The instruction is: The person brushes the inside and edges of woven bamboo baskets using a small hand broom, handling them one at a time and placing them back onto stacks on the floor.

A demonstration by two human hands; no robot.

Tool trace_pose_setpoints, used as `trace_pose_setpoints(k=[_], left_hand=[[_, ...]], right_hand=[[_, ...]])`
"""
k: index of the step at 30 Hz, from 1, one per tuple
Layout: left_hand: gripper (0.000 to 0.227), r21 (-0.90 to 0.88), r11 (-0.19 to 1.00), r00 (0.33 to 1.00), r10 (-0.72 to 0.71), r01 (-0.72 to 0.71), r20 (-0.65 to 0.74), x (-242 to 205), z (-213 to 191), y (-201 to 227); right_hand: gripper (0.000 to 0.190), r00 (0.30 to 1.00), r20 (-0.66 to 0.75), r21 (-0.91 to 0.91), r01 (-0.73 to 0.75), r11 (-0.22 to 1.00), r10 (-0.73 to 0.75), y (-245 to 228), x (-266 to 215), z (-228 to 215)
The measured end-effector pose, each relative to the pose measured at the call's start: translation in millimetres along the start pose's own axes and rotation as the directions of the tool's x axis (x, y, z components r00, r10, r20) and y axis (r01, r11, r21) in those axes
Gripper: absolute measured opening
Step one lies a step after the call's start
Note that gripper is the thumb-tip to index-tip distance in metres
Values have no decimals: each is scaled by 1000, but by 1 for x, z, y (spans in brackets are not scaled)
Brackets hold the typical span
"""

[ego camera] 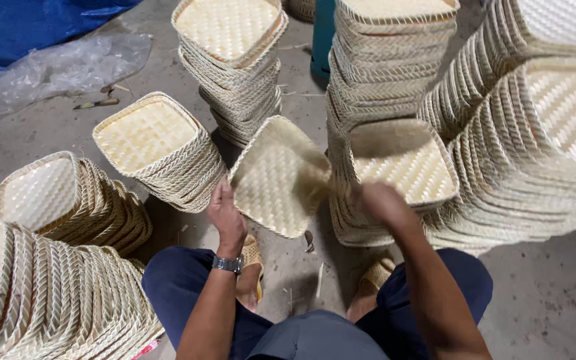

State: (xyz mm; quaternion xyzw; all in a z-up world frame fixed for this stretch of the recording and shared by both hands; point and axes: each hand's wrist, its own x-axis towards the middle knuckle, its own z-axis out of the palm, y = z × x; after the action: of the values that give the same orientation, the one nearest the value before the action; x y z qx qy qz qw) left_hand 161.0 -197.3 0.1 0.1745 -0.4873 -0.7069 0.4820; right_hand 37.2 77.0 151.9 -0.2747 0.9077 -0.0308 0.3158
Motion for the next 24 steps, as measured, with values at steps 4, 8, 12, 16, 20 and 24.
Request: trace_pose_setpoints(k=[4, 8, 12, 16, 20, 24], left_hand=[[38, -45, 993, 992, -102, 106, 80, -11, 9, -12], [36, 326, 934, 978, 88, -148, 191, 8, -12, 3], [34, 225, 954, 962, -234, 200, 139, 39, -13, 28], [30, 127, 968, 928, -244, 216, 283, 44, 7, 56], [21, 125, 957, 919, -286, 261, 271, 43, 13, 47], [14, -153, 947, 958, -267, 281, 106, 48, 20, 10]], right_hand=[[29, 820, -449, 288, 509, 811, -355, -34, 8, 2], [27, 746, -450, 263, 636, 725, -491, -13, -17, 8], [29, 730, -683, 374, 360, 855, -9, 33, -1, 4], [31, 662, -742, 494, 433, 754, 106, 30, 11, 23], [43, 440, -896, 238, 593, 769, -61, 4, -9, 48], [29, 481, -851, 75, 513, 855, -213, -23, 1, 74]])
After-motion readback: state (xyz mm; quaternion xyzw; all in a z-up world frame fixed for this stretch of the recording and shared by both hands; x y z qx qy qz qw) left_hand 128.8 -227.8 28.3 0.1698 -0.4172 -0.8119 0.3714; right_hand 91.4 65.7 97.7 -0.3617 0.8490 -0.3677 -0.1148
